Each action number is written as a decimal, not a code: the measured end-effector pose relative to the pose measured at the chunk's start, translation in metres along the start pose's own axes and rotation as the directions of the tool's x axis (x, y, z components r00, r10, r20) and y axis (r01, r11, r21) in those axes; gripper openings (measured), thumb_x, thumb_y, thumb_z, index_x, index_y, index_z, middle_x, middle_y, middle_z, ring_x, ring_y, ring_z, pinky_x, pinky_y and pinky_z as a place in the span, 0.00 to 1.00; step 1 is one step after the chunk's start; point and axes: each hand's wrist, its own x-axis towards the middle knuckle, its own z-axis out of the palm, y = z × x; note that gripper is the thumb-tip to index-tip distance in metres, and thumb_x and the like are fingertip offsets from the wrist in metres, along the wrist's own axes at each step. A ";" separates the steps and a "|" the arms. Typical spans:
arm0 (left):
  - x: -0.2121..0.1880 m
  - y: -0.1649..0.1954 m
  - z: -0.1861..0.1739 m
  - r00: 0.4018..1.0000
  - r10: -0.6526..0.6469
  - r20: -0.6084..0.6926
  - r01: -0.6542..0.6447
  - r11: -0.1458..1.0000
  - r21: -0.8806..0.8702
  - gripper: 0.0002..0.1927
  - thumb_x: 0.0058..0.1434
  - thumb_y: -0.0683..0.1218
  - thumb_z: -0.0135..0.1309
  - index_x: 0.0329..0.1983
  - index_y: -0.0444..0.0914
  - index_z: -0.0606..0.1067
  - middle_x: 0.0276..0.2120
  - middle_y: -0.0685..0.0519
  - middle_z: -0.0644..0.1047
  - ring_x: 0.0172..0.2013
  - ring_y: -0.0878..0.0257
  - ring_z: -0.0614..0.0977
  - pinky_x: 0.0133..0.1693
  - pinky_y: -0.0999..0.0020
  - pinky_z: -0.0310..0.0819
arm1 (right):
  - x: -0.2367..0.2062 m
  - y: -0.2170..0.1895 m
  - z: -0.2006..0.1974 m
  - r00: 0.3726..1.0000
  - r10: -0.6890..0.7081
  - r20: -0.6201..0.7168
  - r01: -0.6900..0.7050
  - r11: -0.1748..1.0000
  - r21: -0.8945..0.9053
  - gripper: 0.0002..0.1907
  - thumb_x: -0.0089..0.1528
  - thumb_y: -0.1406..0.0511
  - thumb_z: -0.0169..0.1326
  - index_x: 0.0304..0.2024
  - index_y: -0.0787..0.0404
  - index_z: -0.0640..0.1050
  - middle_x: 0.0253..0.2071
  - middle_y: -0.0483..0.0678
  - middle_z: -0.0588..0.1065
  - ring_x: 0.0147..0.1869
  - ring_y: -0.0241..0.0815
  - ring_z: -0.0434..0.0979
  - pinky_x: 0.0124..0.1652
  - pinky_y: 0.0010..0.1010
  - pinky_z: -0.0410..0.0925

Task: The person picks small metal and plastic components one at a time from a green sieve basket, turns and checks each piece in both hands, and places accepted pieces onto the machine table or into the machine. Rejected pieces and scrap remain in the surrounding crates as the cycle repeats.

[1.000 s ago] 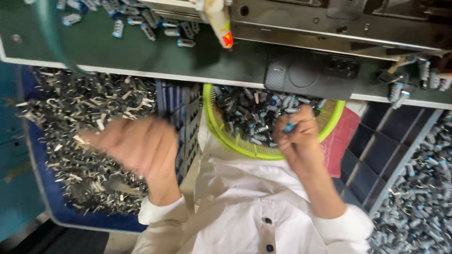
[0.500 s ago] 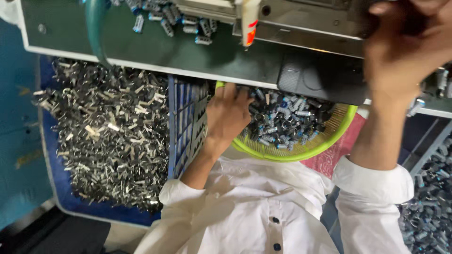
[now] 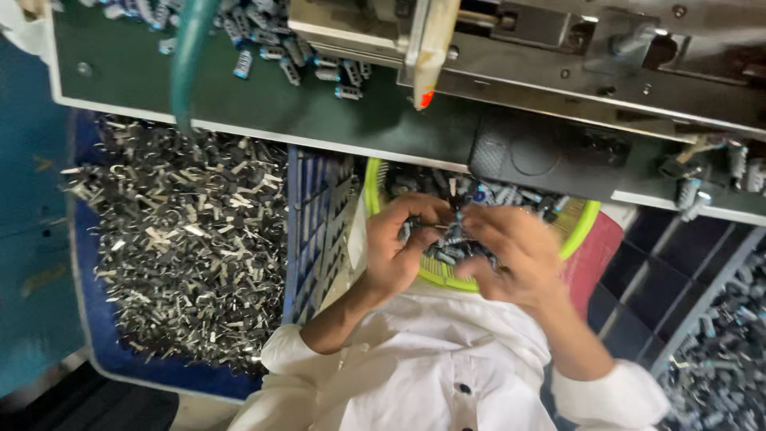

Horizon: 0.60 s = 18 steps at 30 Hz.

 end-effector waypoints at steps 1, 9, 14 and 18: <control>0.001 0.002 0.003 0.999 -0.041 0.031 0.041 0.999 -0.004 0.08 0.60 0.32 0.56 0.41 0.33 0.73 0.42 0.47 0.81 0.44 0.60 0.82 0.50 0.68 0.76 | -0.011 -0.004 0.009 0.993 0.097 -0.062 -0.096 0.995 0.031 0.15 0.57 0.66 0.64 0.41 0.68 0.76 0.43 0.58 0.80 0.44 0.53 0.83 0.42 0.35 0.75; 0.000 0.008 0.017 0.970 0.194 0.147 -0.226 0.944 0.240 0.10 0.58 0.36 0.61 0.42 0.36 0.76 0.35 0.48 0.79 0.35 0.52 0.82 0.38 0.63 0.76 | -0.085 -0.006 0.038 0.608 0.783 -0.130 -0.427 0.460 0.778 0.14 0.64 0.73 0.61 0.47 0.66 0.69 0.45 0.59 0.80 0.46 0.41 0.81 0.44 0.26 0.74; 0.016 0.015 0.018 0.819 0.513 0.256 -0.574 0.725 0.382 0.16 0.49 0.33 0.52 0.43 0.34 0.74 0.36 0.47 0.76 0.36 0.49 0.80 0.39 0.56 0.78 | -0.090 -0.001 0.044 0.709 0.679 -0.189 -0.420 0.622 0.660 0.15 0.63 0.73 0.61 0.43 0.63 0.66 0.42 0.59 0.78 0.43 0.44 0.79 0.42 0.28 0.73; 0.018 0.059 0.013 0.675 0.653 0.343 -0.732 0.535 0.422 0.13 0.54 0.35 0.61 0.43 0.32 0.76 0.37 0.47 0.74 0.36 0.51 0.79 0.38 0.53 0.79 | -0.089 0.011 0.041 0.505 0.849 0.157 -0.208 -0.057 0.976 0.14 0.62 0.78 0.58 0.43 0.60 0.68 0.35 0.56 0.75 0.36 0.46 0.76 0.36 0.35 0.72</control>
